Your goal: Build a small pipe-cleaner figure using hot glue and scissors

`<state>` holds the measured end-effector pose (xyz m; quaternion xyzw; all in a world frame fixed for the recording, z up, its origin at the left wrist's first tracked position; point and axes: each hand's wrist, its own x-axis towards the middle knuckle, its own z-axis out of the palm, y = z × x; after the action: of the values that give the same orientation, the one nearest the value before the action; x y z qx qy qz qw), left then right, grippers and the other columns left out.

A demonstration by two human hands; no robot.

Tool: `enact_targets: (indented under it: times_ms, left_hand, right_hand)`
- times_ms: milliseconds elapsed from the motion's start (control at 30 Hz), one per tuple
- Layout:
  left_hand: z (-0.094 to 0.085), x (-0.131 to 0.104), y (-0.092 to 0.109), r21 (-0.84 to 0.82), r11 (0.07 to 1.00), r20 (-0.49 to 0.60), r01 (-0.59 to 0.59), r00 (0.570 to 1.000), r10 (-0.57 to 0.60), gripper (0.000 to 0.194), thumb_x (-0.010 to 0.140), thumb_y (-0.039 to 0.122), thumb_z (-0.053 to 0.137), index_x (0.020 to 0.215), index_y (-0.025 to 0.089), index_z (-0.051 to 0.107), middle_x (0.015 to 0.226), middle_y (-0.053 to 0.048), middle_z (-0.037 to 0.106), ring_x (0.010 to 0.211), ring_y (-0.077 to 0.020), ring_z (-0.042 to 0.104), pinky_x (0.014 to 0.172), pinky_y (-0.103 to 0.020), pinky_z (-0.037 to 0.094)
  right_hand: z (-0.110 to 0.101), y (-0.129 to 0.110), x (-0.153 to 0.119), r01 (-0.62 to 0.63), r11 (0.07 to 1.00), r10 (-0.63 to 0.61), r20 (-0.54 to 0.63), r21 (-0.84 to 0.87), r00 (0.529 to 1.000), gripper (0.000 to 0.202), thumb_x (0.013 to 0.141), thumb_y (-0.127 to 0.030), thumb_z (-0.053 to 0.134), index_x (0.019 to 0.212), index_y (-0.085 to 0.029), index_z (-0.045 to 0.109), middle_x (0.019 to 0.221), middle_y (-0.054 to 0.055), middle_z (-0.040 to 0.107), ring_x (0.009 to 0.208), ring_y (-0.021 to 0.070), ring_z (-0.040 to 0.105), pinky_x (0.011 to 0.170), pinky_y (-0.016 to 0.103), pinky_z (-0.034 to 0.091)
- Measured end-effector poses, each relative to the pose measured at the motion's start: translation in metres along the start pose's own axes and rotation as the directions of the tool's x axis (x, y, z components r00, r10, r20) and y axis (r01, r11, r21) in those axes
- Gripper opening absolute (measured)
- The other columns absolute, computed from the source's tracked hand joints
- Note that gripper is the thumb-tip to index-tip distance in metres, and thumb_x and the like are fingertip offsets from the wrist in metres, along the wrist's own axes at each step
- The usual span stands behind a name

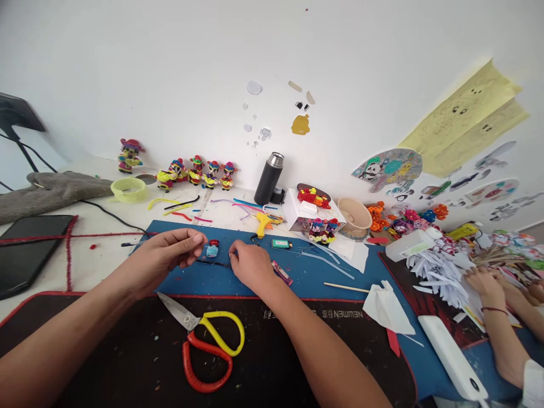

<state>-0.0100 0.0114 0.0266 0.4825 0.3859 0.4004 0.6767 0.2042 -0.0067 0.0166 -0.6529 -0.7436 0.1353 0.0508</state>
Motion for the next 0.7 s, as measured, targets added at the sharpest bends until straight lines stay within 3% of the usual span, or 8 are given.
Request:
enact_targets:
  times_ms: [700]
  left_hand:
    - [0.0054, -0.0029, 0.0023, 0.024, 1.0, 0.024, 0.018, 1.0, -0.019, 0.04, 0.077, 0.057, 0.087, 0.077, 0.019, 0.073, 0.074, -0.001, 0.067, 0.063, -0.0138, 0.051, 0.059, -0.027, 0.039]
  right_hand:
    - [0.0089, 0.0073, -0.0053, 0.038, 0.992, -0.042, -0.03, -0.124, 0.999, 0.019, 0.107, -0.026, 0.053, 0.117, -0.024, 0.069, 0.104, 0.007, 0.082, 0.089, 0.0239, 0.075, 0.072, 0.031, 0.041]
